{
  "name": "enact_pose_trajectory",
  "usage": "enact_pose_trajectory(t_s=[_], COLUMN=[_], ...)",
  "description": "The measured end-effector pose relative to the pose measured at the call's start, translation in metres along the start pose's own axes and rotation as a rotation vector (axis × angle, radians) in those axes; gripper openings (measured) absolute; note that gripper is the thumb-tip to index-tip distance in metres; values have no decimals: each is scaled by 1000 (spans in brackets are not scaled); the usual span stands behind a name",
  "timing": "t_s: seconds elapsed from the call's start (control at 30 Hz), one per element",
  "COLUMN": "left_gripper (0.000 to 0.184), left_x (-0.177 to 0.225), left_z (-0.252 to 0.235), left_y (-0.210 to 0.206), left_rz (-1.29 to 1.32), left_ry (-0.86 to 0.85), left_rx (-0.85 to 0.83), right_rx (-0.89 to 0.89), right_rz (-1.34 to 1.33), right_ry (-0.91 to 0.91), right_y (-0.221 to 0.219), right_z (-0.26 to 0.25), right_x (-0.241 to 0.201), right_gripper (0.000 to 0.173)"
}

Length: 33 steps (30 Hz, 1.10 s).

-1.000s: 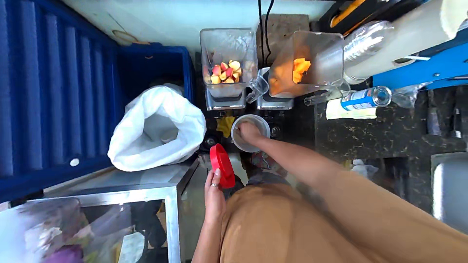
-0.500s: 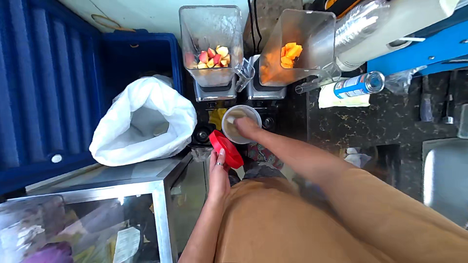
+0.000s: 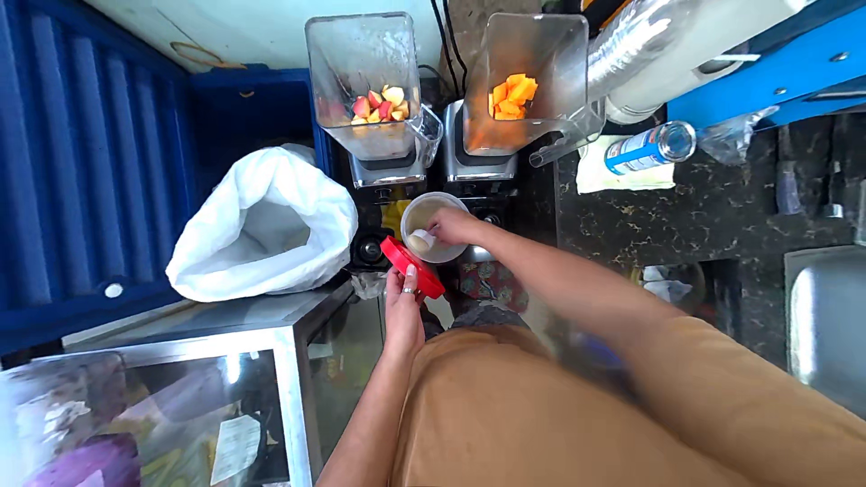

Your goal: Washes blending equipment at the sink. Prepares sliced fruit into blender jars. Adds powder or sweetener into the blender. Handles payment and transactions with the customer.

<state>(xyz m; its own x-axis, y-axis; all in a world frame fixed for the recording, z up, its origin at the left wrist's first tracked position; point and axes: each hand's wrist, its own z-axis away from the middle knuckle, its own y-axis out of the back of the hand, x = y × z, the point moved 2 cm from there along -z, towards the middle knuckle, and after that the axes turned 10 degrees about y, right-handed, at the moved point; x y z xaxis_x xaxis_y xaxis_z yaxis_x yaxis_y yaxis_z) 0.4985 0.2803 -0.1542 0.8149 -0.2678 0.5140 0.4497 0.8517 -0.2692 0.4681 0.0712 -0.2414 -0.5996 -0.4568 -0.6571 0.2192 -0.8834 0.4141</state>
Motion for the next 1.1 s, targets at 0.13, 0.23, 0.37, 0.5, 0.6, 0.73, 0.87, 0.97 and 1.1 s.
enact_pose_trajectory(t_s=[0.13, 0.23, 0.37, 0.5, 0.6, 0.73, 0.87, 0.97, 1.1], left_gripper=[42, 42, 42, 42, 41, 42, 39, 37, 38], left_x=[-2, -1, -3, 0, 4, 11, 17, 24, 30], left_z=[3, 9, 17, 23, 22, 18, 13, 10, 6], left_y=[2, 7, 14, 15, 14, 9, 7, 7, 12], left_rz=[-5, 11, -11, -17, -9, -21, -55, -45, -53], left_ry=[-15, -13, -18, -26, -48, -71, -112, -120, -128], left_rx=[8, 22, 58, 89, 83, 86, 78, 59, 48], right_rx=[123, 240, 288, 349, 382, 396, 429, 451, 425], right_rz=[-146, -457, -881, -936, -943, -934, -772, -741, -886], right_ry=[47, 34, 48, 87, 96, 97, 74, 67, 55], right_y=[36, 34, 7, 0, 7, 24, 38, 38, 33], right_z=[58, 86, 97, 94, 96, 109, 116, 111, 107], right_x=[4, 42, 84, 83, 77, 59, 44, 49, 52], right_gripper=[28, 29, 27, 26, 25, 24, 24, 24, 24])
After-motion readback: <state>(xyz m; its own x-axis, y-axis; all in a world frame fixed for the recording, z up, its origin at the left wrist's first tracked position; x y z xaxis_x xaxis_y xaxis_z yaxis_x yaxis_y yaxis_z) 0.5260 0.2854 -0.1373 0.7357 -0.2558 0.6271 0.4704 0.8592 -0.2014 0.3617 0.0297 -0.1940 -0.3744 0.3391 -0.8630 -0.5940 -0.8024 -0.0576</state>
